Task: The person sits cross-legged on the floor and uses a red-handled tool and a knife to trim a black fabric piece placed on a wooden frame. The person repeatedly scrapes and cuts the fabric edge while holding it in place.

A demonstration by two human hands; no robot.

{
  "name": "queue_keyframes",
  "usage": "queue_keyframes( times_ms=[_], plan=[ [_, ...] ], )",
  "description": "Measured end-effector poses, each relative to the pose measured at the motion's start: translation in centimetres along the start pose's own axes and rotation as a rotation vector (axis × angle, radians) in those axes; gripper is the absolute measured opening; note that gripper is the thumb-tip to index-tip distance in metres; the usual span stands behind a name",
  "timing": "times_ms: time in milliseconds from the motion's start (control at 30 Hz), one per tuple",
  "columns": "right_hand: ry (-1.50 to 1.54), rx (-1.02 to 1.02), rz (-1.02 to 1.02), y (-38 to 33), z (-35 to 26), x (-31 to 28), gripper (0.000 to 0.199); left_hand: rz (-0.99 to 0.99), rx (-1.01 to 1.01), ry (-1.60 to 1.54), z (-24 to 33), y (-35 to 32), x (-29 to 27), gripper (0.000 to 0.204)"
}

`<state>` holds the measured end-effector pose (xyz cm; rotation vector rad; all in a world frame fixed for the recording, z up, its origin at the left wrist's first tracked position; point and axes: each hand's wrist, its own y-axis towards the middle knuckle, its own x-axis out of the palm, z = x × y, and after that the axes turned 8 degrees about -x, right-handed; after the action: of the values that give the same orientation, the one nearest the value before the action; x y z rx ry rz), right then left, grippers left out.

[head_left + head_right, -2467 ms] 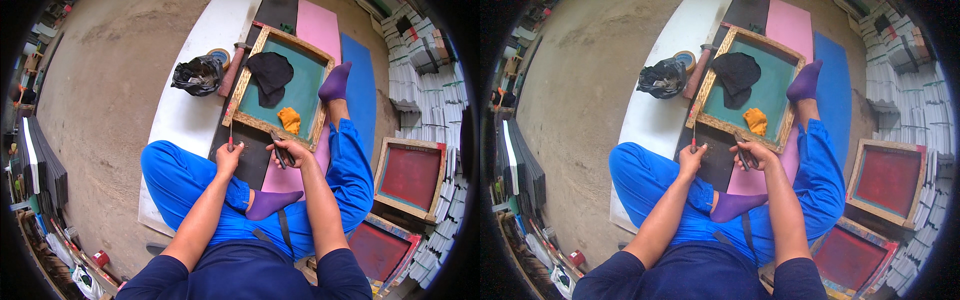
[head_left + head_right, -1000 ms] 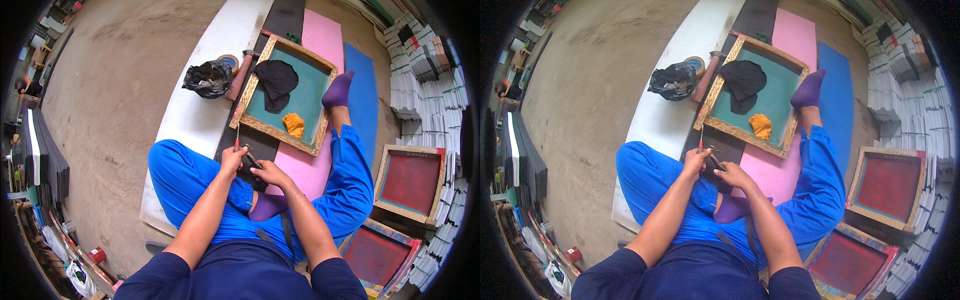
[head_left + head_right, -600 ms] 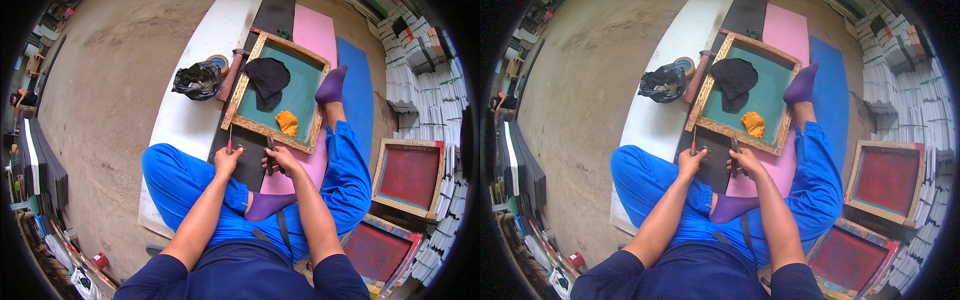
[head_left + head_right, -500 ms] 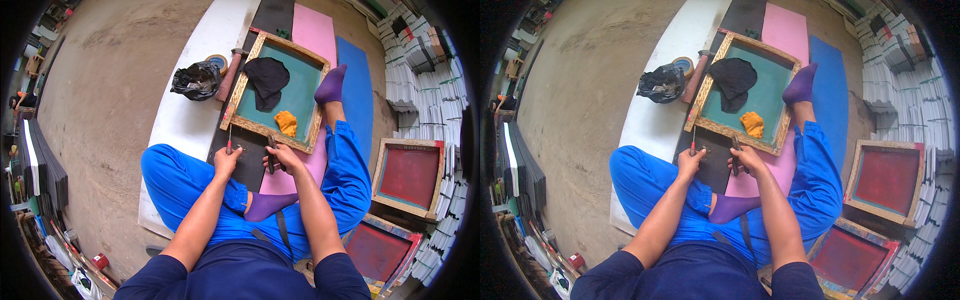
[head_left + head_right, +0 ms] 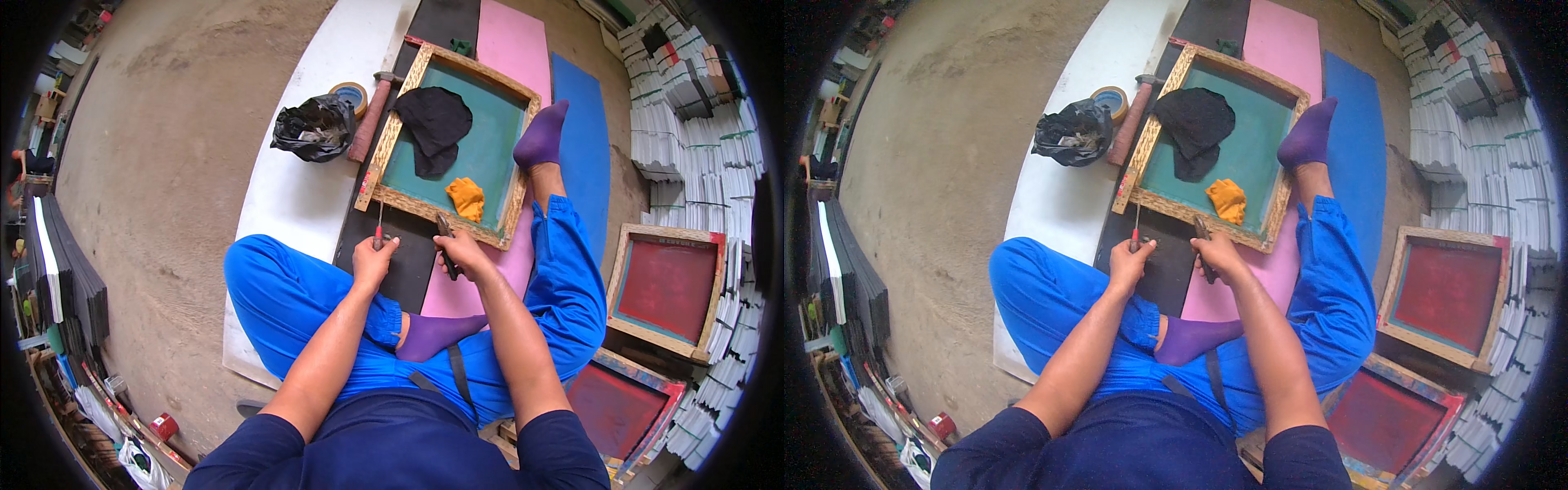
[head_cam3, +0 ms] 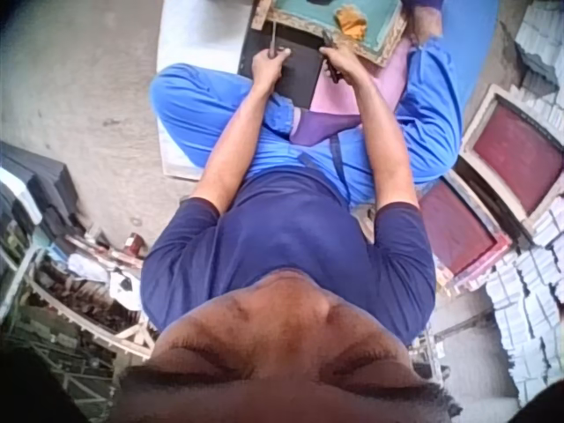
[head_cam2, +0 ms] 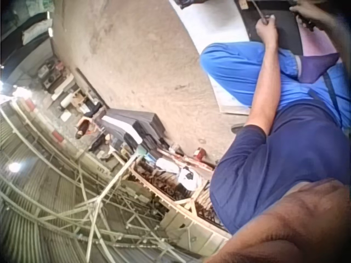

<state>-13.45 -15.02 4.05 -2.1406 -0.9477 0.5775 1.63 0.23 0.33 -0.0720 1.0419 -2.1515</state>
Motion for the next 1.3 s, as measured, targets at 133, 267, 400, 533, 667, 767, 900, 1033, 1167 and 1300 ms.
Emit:
queue_keyframes(
  times_ms=[133, 267, 400, 533, 667, 767, 900, 1033, 1167, 1300],
  plan=[
    [-0.004, -0.122, 0.143, 0.4, 1.5, 2.0, 0.025, 0.025, 0.07, -0.025, -0.3, 0.4, 0.7, 0.032],
    [-0.06, -0.15, 0.201, 0.5, 1.6, 2.7, 0.026, 0.028, 0.093, -0.047, -0.2, 0.6, 0.8, 0.032],
    [-0.033, -0.17, 0.242, 0.2, 1.5, 3.4, 0.028, 0.013, 0.042, -0.039, 0.7, 0.0, 0.5, 0.033],
    [-0.201, -0.223, 0.38, 0.8, 2.6, 4.3, 0.03, -0.005, 0.052, -0.053, 0.6, -0.1, 0.6, 0.032],
    [-0.444, -0.271, 0.558, 0.5, 2.1, 5.7, 0.033, 0.019, 0.064, -0.054, 0.5, -0.3, 0.3, 0.032],
    [-0.462, -0.251, 0.583, 0.0, 2.0, 6.7, 0.034, 0.021, 0.074, -0.094, 0.2, -0.3, -0.1, 0.033],
    [-0.525, -0.36, 0.589, -0.3, 3.6, 7.0, 0.034, -0.074, 0.052, -0.184, 0.6, -1.0, -0.7, 0.034],
    [-0.512, -0.436, 0.367, -1.9, 4.3, 7.6, 0.035, -0.266, -0.035, -0.368, -0.6, -0.4, -1.9, 0.036],
    [-0.485, -0.527, 0.247, -3.1, 4.8, 8.4, 0.032, -0.401, -0.103, -0.406, -0.2, -0.5, -2.5, 0.036],
    [-0.475, -0.546, 0.139, -2.8, 5.4, 8.5, 0.033, -0.417, -0.162, -0.415, -0.6, -0.2, -2.9, 0.027]
  ],
)
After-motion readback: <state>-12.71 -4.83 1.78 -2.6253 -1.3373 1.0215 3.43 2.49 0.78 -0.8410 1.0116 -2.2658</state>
